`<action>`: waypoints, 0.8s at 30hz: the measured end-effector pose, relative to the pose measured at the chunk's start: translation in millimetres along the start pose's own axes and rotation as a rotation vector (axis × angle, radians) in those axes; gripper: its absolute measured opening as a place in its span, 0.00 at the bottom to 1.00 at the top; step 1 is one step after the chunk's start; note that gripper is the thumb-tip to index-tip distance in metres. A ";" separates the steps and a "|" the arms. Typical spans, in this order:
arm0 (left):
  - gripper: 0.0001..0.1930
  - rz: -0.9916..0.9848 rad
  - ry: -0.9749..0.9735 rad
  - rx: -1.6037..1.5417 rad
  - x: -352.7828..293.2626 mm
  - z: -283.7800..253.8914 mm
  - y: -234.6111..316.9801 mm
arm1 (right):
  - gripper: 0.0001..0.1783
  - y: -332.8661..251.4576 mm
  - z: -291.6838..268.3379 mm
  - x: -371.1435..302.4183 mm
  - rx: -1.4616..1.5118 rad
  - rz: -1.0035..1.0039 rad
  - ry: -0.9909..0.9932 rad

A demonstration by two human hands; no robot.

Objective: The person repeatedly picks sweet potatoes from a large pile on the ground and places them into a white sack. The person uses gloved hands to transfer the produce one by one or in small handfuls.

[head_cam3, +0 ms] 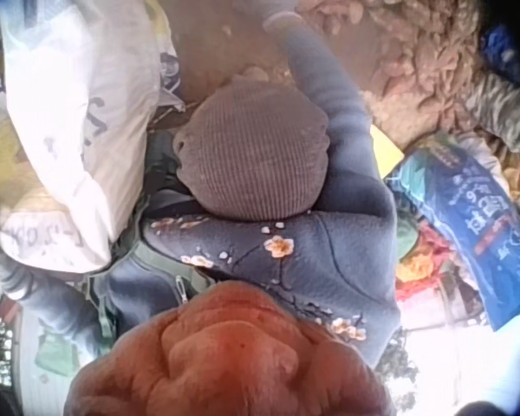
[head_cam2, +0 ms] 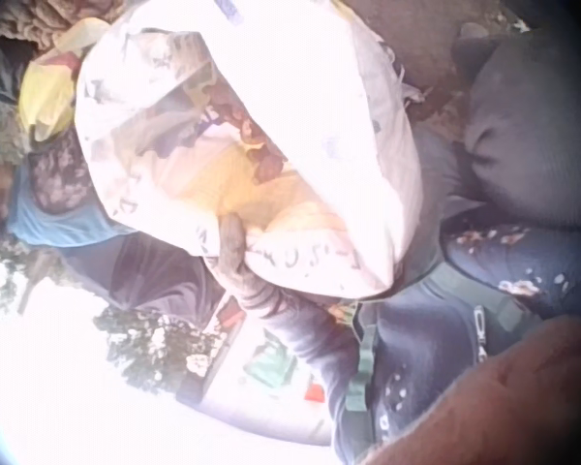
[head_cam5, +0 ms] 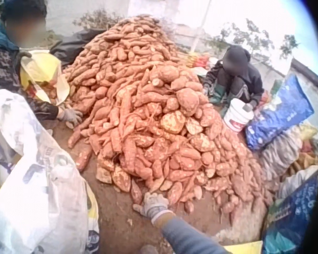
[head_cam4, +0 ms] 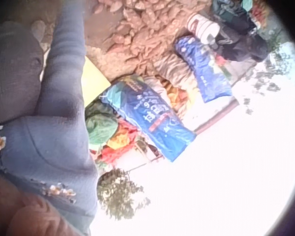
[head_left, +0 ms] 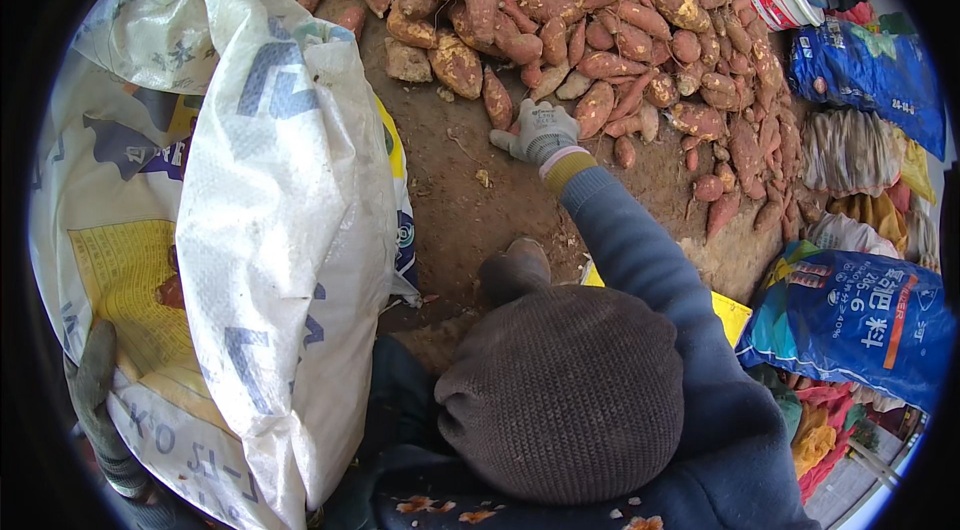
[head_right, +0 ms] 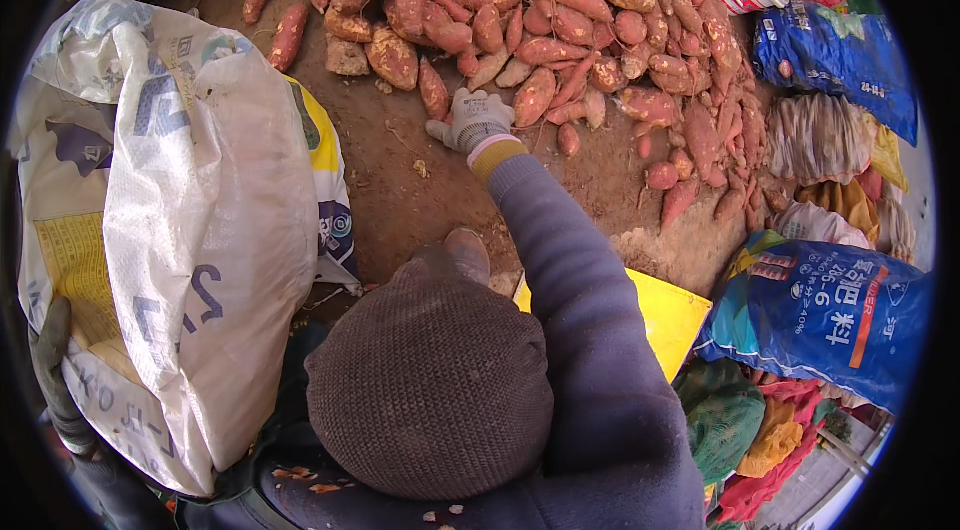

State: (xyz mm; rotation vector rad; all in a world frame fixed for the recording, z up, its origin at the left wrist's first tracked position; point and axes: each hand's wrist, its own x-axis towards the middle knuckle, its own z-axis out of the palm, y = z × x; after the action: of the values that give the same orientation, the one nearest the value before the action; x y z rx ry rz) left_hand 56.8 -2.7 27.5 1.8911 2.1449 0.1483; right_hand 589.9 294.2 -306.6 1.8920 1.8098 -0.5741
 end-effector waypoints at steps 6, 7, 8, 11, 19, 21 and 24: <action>0.31 0.166 0.089 0.174 -1.0 6.0 4.9 | 0.41 -15.5 2.7 -10.5 0.075 0.000 0.013; 0.31 0.167 0.109 0.179 -1.8 6.6 9.2 | 0.39 -12.5 -0.2 -8.6 0.136 0.018 -0.033; 0.31 0.148 0.121 0.183 -2.7 7.2 14.0 | 0.38 -10.5 -2.5 -5.9 0.190 0.041 -0.066; 0.28 0.233 0.074 0.191 2.5 8.3 23.0 | 0.39 -9.1 -6.3 2.3 0.363 0.024 0.112; 0.26 0.152 0.056 0.063 9.0 9.6 13.3 | 0.41 -32.5 -43.3 34.7 0.024 -0.086 -0.155; 0.25 0.136 0.051 0.028 6.8 9.6 10.2 | 0.38 -36.1 -48.2 37.8 -0.092 -0.139 -0.162; 0.25 0.233 0.059 0.029 9.1 9.8 11.8 | 0.38 -41.4 -45.4 36.6 -0.171 -0.140 -0.167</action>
State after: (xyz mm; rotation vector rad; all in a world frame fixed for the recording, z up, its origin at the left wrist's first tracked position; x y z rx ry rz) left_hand 69.9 6.9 19.9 2.1754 1.9665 0.2232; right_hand 549.8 351.8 -293.1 1.5676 1.8287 -0.5867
